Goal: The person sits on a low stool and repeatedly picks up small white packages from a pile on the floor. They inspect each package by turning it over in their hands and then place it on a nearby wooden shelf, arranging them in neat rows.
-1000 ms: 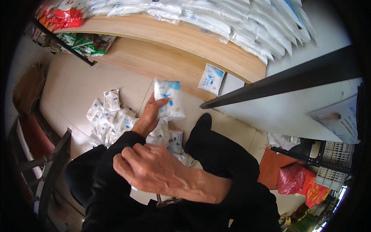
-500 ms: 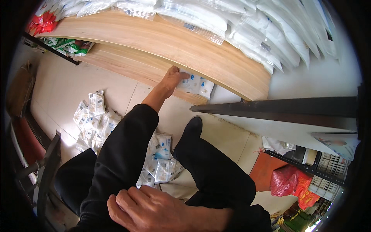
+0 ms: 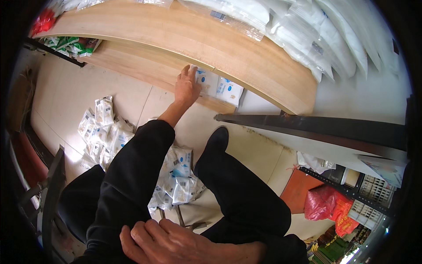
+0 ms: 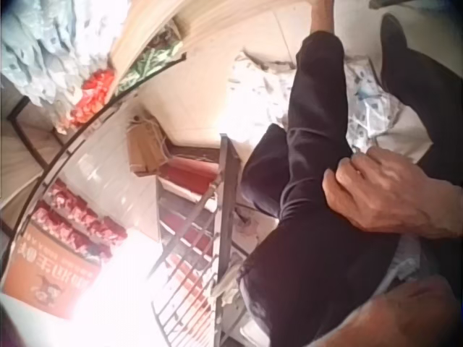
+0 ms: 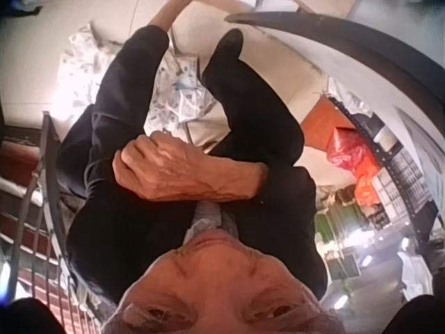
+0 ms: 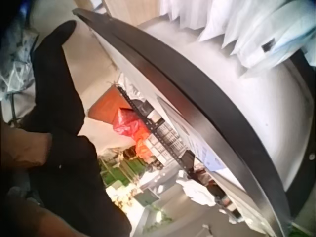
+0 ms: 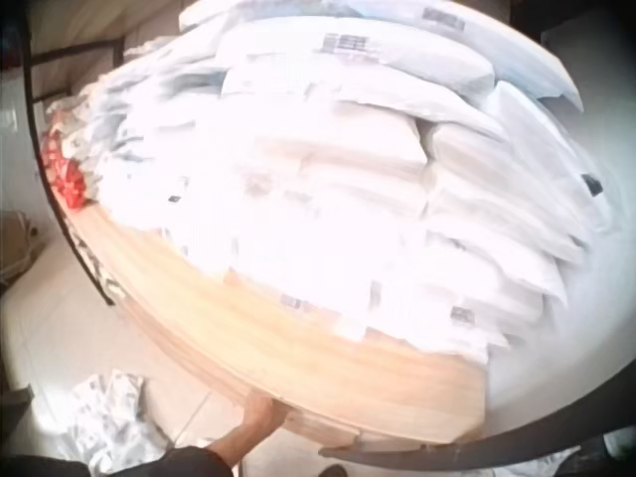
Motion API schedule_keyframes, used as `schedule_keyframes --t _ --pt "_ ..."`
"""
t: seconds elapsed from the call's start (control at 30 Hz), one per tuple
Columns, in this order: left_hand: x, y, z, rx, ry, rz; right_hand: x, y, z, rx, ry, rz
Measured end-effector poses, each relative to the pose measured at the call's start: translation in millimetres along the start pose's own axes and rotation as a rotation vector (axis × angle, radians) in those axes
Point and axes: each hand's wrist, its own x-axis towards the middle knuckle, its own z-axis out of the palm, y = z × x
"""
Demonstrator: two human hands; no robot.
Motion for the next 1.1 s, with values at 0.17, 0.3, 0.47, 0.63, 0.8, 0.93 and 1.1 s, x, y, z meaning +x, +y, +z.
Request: schedule_keyframes --t 0.17,0.3,0.47,0.63,0.8,0.93,1.1 --pt "-32 35 -12 0.274 -0.068 0.169 -4 4 -13 0.004 -0.188 -0.029" --pt "-23 26 -14 0.249 -0.095 0.262 -5 7 -15 0.016 -0.140 -0.001" --pt "-7 29 -24 0.309 -0.188 0.263 -13 -1 4 0.061 -0.055 0.038" --pt "-7 44 -35 0.432 -0.279 0.225 -13 4 -4 0.075 -0.096 0.025" --pt "-32 52 -17 0.511 -0.112 0.500 -9 6 -14 0.041 -0.144 -0.007" --pt "-56 62 2 0.412 -0.188 0.626 -15 5 -6 0.006 -0.149 -0.007" --pt "-55 57 7 0.366 -0.145 0.649 -5 10 -26 -0.071 -0.245 -0.089"
